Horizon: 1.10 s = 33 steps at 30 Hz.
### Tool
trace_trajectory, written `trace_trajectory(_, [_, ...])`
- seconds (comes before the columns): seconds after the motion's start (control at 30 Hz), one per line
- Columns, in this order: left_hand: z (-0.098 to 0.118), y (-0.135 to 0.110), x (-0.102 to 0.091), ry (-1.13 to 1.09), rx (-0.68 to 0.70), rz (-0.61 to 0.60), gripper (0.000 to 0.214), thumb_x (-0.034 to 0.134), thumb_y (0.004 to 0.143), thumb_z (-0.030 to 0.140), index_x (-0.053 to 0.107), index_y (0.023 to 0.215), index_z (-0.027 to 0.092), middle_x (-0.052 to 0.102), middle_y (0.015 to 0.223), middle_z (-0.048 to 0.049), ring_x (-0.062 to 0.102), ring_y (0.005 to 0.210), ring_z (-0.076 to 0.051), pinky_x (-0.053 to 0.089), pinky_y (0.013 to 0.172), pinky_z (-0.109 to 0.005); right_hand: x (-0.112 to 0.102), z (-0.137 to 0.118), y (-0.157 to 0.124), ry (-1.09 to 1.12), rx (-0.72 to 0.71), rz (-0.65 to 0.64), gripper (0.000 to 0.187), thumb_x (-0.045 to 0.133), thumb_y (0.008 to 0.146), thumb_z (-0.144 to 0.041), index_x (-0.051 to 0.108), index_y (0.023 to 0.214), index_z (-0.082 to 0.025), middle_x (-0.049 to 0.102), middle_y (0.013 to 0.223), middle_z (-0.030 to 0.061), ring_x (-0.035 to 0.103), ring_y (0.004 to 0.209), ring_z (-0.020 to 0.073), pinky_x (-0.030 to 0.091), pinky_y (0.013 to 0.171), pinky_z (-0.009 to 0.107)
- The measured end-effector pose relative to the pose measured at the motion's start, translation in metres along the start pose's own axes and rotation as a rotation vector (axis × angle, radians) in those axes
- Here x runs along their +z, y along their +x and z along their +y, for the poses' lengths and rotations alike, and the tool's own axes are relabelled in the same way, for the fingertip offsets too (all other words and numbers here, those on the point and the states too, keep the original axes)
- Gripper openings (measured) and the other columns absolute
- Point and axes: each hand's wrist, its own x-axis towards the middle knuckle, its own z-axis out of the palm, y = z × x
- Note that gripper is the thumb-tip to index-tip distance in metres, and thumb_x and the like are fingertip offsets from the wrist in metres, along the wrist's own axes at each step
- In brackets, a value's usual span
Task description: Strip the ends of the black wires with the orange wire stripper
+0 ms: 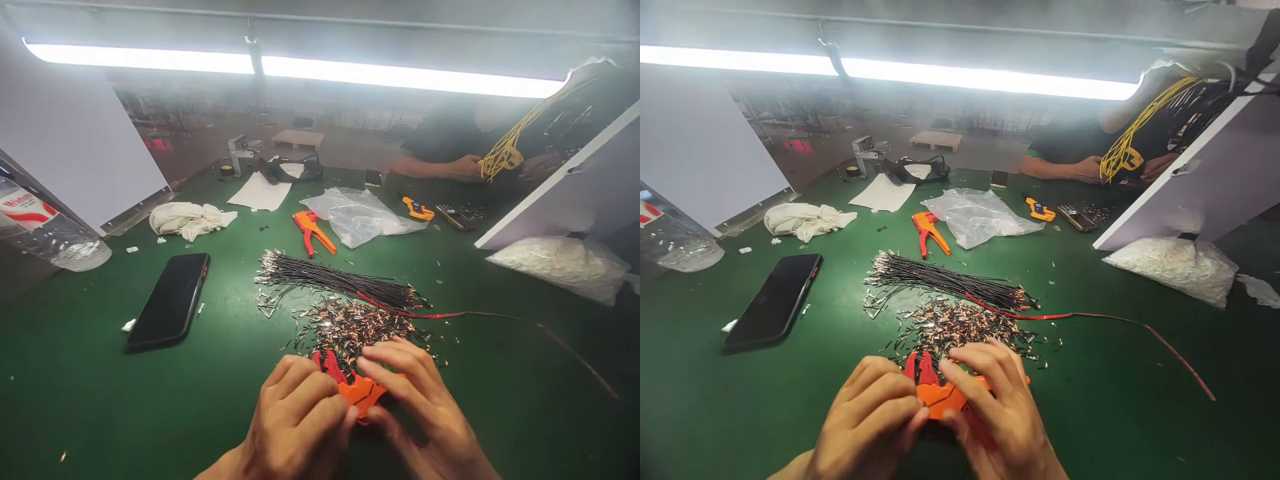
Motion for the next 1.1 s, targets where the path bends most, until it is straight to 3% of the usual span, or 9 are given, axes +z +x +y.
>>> trace_trajectory(0.17, [0.004, -0.003, 0.002, 0.031, 0.024, 0.029, 0.012, 0.06, 0.086, 0.007, 0.062, 0.078, 0.016, 0.068, 0.065, -0.002, 0.057, 0.058, -0.014, 0.046, 0.062, -0.031, -0.002, -0.003, 0.008, 0.07, -0.093, -0.026, 0.036, 0.053, 0.089, -0.003, 0.058, 0.118, -0.023, 0.079, 0.092, -0.0008, 0.068, 0.094, 0.0216, 0.018, 0.114, 0.05])
trace_trajectory(0.33, [0.004, -0.003, 0.001, 0.045, 0.042, -0.001, 0.013, 0.06, 0.085, 0.005, 0.062, 0.078, 0.015, 0.068, 0.064, -0.0019, 0.057, 0.059, -0.014, 0.046, 0.062, -0.031, -0.007, -0.005, 0.007, 0.115, -0.067, -0.059, 0.035, 0.054, 0.089, -0.002, 0.057, 0.118, -0.021, 0.079, 0.095, -0.0012, 0.068, 0.099, 0.0191, 0.015, 0.116, 0.048])
trace_trajectory(0.53, [0.008, -0.004, 0.004, 0.028, 0.143, -0.036, 0.013, 0.059, 0.088, 0.001, 0.063, 0.081, 0.011, 0.068, 0.061, -0.0026, 0.057, 0.055, -0.014, 0.044, 0.056, -0.029, -0.008, -0.005, 0.008, 0.036, -0.022, -0.002, 0.04, 0.049, 0.085, 0.0, 0.06, 0.115, -0.025, 0.08, 0.105, 0.0019, 0.068, 0.103, 0.0255, 0.023, 0.108, 0.059])
trace_trajectory(0.67, [0.012, -0.003, 0.007, 0.063, 0.135, -0.024, 0.015, 0.058, 0.087, -0.003, 0.063, 0.081, 0.009, 0.067, 0.06, -0.0027, 0.057, 0.053, -0.014, 0.043, 0.052, -0.03, -0.006, -0.008, 0.013, 0.066, 0.019, 0.04, 0.041, 0.05, 0.077, 0.002, 0.061, 0.106, -0.026, 0.082, 0.092, 0.0001, 0.073, 0.097, 0.0296, 0.031, 0.1, 0.062])
trace_trajectory(0.77, [0.013, -0.001, 0.006, 0.103, 0.168, 0.003, 0.017, 0.057, 0.088, -0.004, 0.063, 0.08, 0.009, 0.068, 0.06, -0.0031, 0.057, 0.052, -0.014, 0.042, 0.051, -0.03, -0.004, -0.01, 0.017, 0.069, 0.049, 0.034, 0.036, 0.05, 0.081, -0.002, 0.061, 0.104, -0.027, 0.081, 0.082, -0.0028, 0.075, 0.097, 0.0317, 0.035, 0.098, 0.064])
trace_trajectory(0.83, [0.014, -0.001, 0.005, 0.124, 0.182, 0.002, 0.017, 0.056, 0.089, -0.004, 0.063, 0.079, 0.009, 0.069, 0.061, -0.0039, 0.058, 0.053, -0.015, 0.043, 0.052, -0.03, -0.003, -0.009, 0.018, 0.068, 0.095, 0.109, 0.03, 0.05, 0.083, -0.007, 0.064, 0.098, -0.028, 0.081, 0.079, -0.0045, 0.077, 0.093, 0.0304, 0.038, 0.098, 0.063])
trace_trajectory(0.93, [0.014, -0.003, 0.001, 0.146, 0.121, 0.052, 0.017, 0.058, 0.088, -0.004, 0.062, 0.079, 0.009, 0.067, 0.06, -0.0037, 0.056, 0.054, -0.015, 0.043, 0.055, -0.031, -0.003, -0.004, 0.016, 0.014, 0.314, 0.349, 0.024, 0.05, 0.089, -0.013, 0.07, 0.09, -0.027, 0.08, 0.07, -0.0042, 0.078, 0.081, 0.0259, 0.052, 0.09, 0.053])
trace_trajectory(1.0, [0.012, -0.003, -0.002, 0.102, 0.099, 0.062, 0.016, 0.059, 0.087, -0.004, 0.061, 0.079, 0.011, 0.066, 0.059, -0.0028, 0.054, 0.055, -0.014, 0.042, 0.055, -0.03, -0.003, 0.002, 0.014, -0.042, 0.417, 0.415, 0.021, 0.054, 0.093, -0.017, 0.073, 0.098, -0.025, 0.083, 0.079, -0.0003, 0.078, 0.082, 0.0248, 0.056, 0.087, 0.048])
trace_trajectory(1.1, [0.005, -0.001, -0.009, -0.028, -0.02, 0.019, 0.018, 0.057, 0.086, -0.003, 0.062, 0.081, 0.013, 0.066, 0.065, -0.0022, 0.054, 0.059, -0.014, 0.043, 0.059, -0.031, -0.001, 0.008, 0.012, -0.069, 0.316, 0.315, 0.03, 0.056, 0.095, -0.013, 0.067, 0.121, -0.025, 0.079, 0.116, 0.0059, 0.074, 0.103, 0.0235, 0.049, 0.1, 0.049])
